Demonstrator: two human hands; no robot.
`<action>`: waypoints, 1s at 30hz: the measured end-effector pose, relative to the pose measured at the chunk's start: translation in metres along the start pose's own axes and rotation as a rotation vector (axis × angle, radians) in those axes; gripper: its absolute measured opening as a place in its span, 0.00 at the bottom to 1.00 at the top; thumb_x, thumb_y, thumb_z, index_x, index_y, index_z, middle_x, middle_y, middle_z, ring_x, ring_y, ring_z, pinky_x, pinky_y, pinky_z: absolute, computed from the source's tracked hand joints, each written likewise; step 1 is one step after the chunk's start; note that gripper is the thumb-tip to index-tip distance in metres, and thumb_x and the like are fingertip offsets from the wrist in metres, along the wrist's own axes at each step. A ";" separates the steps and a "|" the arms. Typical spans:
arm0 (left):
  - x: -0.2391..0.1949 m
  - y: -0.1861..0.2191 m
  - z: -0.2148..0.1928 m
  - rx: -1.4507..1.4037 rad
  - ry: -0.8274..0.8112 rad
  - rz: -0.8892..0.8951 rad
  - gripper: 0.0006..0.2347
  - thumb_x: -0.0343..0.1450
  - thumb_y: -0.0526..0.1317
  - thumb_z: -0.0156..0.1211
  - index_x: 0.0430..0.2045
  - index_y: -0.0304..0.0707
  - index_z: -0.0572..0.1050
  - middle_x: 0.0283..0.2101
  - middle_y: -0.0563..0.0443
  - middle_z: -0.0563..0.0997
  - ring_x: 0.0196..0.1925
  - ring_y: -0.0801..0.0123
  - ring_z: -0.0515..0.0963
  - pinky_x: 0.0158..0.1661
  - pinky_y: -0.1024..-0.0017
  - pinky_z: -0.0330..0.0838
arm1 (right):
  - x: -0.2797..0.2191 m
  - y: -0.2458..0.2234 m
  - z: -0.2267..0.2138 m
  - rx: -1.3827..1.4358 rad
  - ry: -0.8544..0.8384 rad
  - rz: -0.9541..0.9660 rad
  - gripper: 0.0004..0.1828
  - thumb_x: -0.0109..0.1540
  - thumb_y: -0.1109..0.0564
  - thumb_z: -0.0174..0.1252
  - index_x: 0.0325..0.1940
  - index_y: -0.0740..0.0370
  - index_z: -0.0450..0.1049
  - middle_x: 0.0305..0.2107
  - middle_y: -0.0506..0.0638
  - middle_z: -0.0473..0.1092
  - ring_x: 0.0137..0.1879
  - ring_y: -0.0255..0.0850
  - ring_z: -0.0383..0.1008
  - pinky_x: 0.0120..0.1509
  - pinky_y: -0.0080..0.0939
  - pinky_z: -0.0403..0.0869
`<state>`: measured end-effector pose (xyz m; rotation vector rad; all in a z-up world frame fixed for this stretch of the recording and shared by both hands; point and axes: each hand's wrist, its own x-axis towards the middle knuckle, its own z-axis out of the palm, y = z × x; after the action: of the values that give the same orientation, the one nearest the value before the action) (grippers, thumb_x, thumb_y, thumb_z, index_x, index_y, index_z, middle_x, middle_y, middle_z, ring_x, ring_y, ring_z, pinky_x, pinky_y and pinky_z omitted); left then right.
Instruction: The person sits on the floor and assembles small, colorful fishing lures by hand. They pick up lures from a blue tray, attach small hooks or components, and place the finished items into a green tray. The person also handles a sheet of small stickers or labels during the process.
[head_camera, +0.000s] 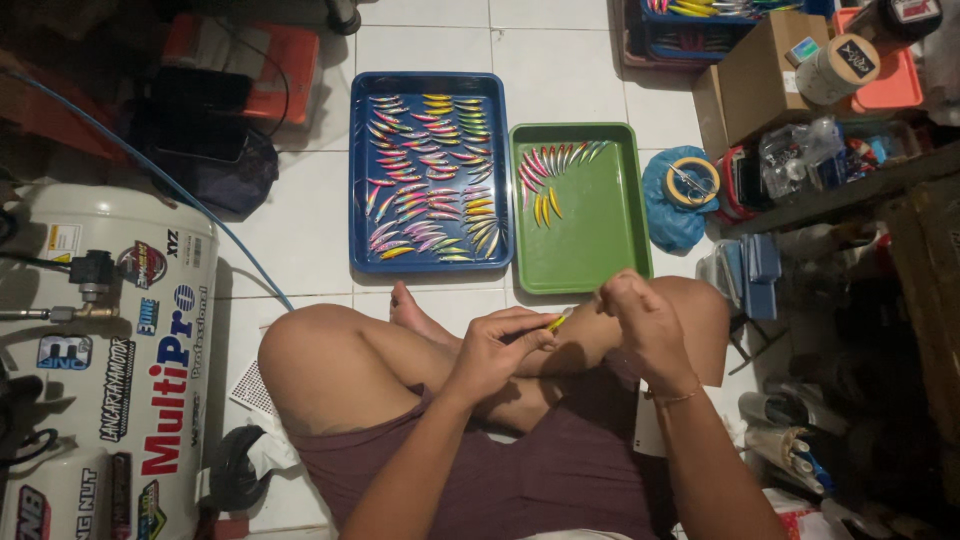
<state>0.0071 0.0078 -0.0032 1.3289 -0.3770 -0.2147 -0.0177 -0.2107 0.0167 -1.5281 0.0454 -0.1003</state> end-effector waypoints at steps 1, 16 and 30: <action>0.000 0.001 0.001 -0.001 0.001 0.000 0.08 0.69 0.34 0.70 0.40 0.36 0.85 0.36 0.44 0.87 0.37 0.66 0.86 0.39 0.72 0.81 | 0.000 -0.008 0.003 -0.001 -0.001 0.000 0.18 0.76 0.57 0.44 0.31 0.62 0.65 0.33 0.51 0.58 0.44 0.44 0.64 0.54 0.44 0.65; -0.003 0.004 0.002 0.027 -0.051 -0.022 0.07 0.70 0.34 0.69 0.40 0.36 0.85 0.36 0.41 0.87 0.38 0.59 0.86 0.43 0.64 0.78 | 0.004 -0.006 0.006 -0.145 -0.123 0.039 0.04 0.61 0.64 0.66 0.40 0.67 0.83 0.35 0.55 0.68 0.46 0.44 0.67 0.51 0.43 0.67; -0.005 -0.018 0.012 -0.545 0.152 -0.411 0.12 0.71 0.31 0.66 0.48 0.23 0.79 0.48 0.37 0.84 0.46 0.58 0.86 0.41 0.61 0.87 | 0.000 -0.004 0.007 -0.193 0.044 -0.021 0.12 0.73 0.56 0.51 0.36 0.60 0.66 0.35 0.47 0.59 0.44 0.40 0.61 0.51 0.42 0.61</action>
<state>-0.0011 -0.0050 -0.0196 0.8610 0.0906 -0.5176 -0.0176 -0.2039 0.0213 -1.7194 0.0765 -0.1497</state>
